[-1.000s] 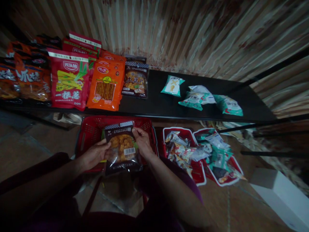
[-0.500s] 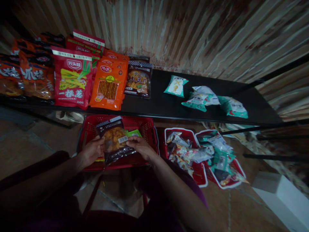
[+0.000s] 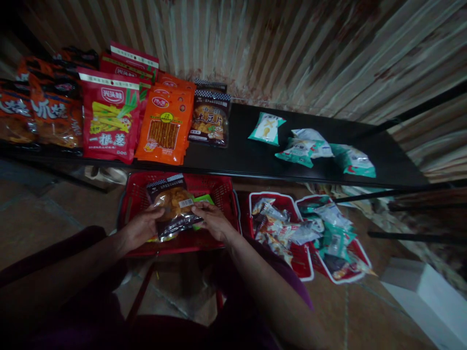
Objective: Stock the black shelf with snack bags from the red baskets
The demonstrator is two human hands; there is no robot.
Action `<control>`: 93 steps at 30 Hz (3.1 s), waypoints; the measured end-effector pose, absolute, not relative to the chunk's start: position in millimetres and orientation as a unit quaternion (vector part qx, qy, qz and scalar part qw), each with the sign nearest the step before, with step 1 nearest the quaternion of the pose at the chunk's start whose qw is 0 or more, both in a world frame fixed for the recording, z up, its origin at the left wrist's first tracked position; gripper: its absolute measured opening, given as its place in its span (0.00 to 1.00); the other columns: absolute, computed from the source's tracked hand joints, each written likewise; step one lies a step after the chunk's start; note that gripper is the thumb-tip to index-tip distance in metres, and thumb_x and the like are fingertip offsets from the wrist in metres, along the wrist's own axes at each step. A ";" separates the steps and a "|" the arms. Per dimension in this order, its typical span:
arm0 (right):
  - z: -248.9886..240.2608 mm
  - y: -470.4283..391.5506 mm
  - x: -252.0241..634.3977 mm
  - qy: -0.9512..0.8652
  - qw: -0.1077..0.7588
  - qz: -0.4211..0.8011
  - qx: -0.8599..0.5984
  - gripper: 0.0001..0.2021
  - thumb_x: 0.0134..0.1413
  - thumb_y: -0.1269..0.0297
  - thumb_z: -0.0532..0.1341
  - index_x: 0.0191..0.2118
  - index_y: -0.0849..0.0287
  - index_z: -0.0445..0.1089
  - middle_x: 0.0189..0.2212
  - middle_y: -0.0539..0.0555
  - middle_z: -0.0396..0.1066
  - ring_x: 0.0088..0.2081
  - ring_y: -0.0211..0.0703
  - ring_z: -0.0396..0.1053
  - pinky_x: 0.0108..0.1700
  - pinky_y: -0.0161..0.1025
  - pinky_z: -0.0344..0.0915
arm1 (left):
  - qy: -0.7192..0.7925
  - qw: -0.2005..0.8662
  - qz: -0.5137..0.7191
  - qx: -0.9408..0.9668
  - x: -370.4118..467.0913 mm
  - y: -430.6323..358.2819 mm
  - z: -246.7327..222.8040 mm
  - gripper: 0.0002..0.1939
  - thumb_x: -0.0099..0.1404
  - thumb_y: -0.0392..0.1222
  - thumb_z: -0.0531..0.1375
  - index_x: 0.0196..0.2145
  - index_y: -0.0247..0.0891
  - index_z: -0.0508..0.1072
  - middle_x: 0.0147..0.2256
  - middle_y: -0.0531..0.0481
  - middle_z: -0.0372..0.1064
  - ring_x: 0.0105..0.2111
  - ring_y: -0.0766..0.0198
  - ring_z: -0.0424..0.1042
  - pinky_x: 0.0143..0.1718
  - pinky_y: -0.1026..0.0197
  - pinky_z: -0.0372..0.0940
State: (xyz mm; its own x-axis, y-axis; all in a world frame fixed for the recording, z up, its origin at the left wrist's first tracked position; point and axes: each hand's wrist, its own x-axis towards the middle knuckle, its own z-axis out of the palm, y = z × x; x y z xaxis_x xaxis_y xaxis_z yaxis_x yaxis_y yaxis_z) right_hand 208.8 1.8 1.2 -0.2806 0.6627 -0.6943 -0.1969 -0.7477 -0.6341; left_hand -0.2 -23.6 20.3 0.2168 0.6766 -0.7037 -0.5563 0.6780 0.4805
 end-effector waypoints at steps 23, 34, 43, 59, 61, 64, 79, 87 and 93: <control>10.7 -9.2 188.8 -0.174 0.265 0.776 -0.545 0.16 0.33 0.70 0.71 0.32 0.61 0.66 0.25 0.49 0.73 0.25 0.36 0.73 0.29 0.31 0.68 | 0.500 0.755 0.423 0.030 -1.9 -23.0 12.2 0.10 0.61 0.31 0.55 0.41 0.36 0.68 0.34 0.47 0.74 0.30 0.58 0.75 0.34 0.51 0.70; -4.6 -11.7 195.5 -0.420 0.261 0.636 -0.593 0.35 0.38 0.66 0.66 0.56 0.55 0.57 0.43 0.54 0.71 0.43 0.45 0.70 0.47 0.45 0.66 | 0.491 0.748 0.447 0.023 0.0 -24.5 9.6 0.14 0.57 0.27 0.58 0.40 0.39 0.66 0.35 0.50 0.74 0.32 0.62 0.75 0.33 0.56 0.70; -4.2 -14.8 196.4 -0.629 0.197 0.499 -0.563 0.34 0.44 0.69 0.60 0.60 0.57 0.55 0.60 0.57 0.54 0.62 0.49 0.50 0.62 0.50 0.46 | 0.503 0.745 0.434 0.056 3.7 -28.7 7.5 0.17 0.58 0.30 0.59 0.45 0.39 0.65 0.38 0.47 0.73 0.34 0.59 0.75 0.35 0.54 0.70; 8.2 -11.9 187.2 -0.620 0.125 0.515 -0.579 0.35 0.49 0.61 0.59 0.63 0.58 0.49 0.64 0.58 0.47 0.65 0.48 0.42 0.64 0.49 0.39 | 0.489 0.771 0.404 0.059 11.7 -39.1 4.3 0.20 0.56 0.32 0.62 0.46 0.40 0.64 0.34 0.49 0.73 0.30 0.64 0.73 0.32 0.61 0.68; 11.5 -11.6 186.9 -0.611 0.135 0.523 -0.579 0.34 0.48 0.60 0.59 0.62 0.55 0.51 0.63 0.56 0.49 0.65 0.49 0.42 0.64 0.50 0.40 | 0.492 0.769 0.405 0.052 12.6 -38.3 6.1 0.20 0.56 0.32 0.62 0.46 0.40 0.64 0.33 0.50 0.72 0.29 0.64 0.73 0.32 0.61 0.68; 15.1 -11.9 187.0 -0.611 0.146 0.524 -0.575 0.33 0.48 0.60 0.60 0.61 0.55 0.53 0.62 0.56 0.52 0.64 0.50 0.43 0.63 0.51 0.43 | 0.492 0.768 0.406 0.052 13.0 -36.9 8.0 0.20 0.55 0.31 0.62 0.46 0.40 0.64 0.32 0.50 0.72 0.29 0.64 0.73 0.31 0.62 0.67; 12.1 -12.6 188.1 -0.593 0.167 0.526 -0.587 0.34 0.45 0.65 0.61 0.60 0.59 0.55 0.60 0.59 0.55 0.62 0.52 0.50 0.62 0.50 0.45 | 0.487 0.781 0.381 0.087 15.4 -35.3 17.7 0.22 0.56 0.34 0.62 0.49 0.39 0.64 0.36 0.47 0.73 0.31 0.63 0.73 0.31 0.62 0.68; 10.2 -13.2 189.8 -0.502 0.204 0.627 -0.560 0.27 0.47 0.57 0.62 0.55 0.53 0.63 0.55 0.53 0.63 0.59 0.48 0.56 0.62 0.46 0.48 | 0.456 0.799 0.380 0.097 13.9 -40.0 10.2 0.24 0.57 0.40 0.63 0.52 0.41 0.65 0.38 0.47 0.72 0.32 0.63 0.73 0.36 0.58 0.68; 23.4 -7.7 192.3 -0.432 0.195 0.746 -0.467 0.19 0.47 0.48 0.61 0.42 0.55 0.71 0.36 0.51 0.73 0.45 0.45 0.68 0.50 0.41 0.62 | 0.493 0.780 0.359 0.141 13.9 -43.0 11.2 0.22 0.57 0.44 0.63 0.50 0.44 0.69 0.45 0.44 0.70 0.37 0.57 0.73 0.37 0.53 0.69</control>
